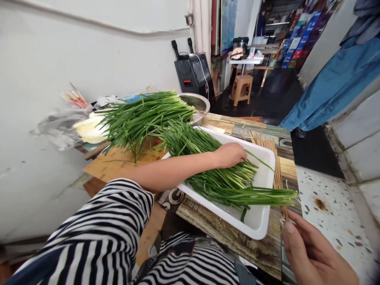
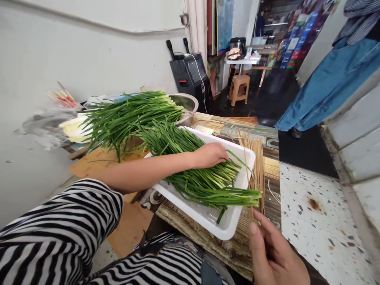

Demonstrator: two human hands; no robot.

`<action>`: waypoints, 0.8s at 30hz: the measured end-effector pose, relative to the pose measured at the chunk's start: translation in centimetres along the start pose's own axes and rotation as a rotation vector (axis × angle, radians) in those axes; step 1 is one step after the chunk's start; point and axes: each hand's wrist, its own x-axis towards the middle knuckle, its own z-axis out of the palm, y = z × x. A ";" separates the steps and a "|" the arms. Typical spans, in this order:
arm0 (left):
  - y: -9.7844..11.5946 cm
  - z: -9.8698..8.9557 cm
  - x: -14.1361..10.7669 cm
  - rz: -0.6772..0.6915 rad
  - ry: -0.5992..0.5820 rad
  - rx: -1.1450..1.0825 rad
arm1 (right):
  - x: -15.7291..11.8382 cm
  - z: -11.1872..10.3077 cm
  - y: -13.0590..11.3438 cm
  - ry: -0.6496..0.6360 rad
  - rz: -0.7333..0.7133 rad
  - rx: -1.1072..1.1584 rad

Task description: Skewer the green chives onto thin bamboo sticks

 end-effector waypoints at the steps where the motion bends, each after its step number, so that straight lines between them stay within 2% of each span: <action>1: 0.2 0.0 0.3 0.007 0.014 0.024 | 0.2 0.1 -0.2 -0.002 0.038 0.005; 3: 0.5 0.1 0.8 0.048 0.016 0.062 | 0.7 0.2 -0.4 -0.024 0.111 0.053; 6: 0.9 0.5 1.2 0.135 -0.047 0.099 | 1.3 0.4 -0.1 -0.122 0.158 0.208; 11: 1.5 1.6 1.3 0.124 -0.073 0.091 | 1.9 0.9 0.9 -0.160 0.177 0.380; 14: 1.9 1.3 1.3 0.151 -0.068 0.025 | 2.0 0.9 1.1 -0.174 0.232 0.402; 17: 2.2 0.2 1.3 0.050 0.048 -0.173 | 2.1 0.8 0.9 -0.175 0.262 0.389; 19: 2.4 -0.6 1.3 -0.069 0.146 -0.415 | 2.2 0.7 0.9 -0.180 0.259 0.384; 22: 2.5 -1.2 1.1 -0.203 0.217 -0.746 | 2.4 0.5 0.9 -0.205 0.247 0.351; 24: 2.7 -1.4 0.8 -0.233 0.273 -0.826 | 2.5 0.4 0.9 -0.216 0.214 0.301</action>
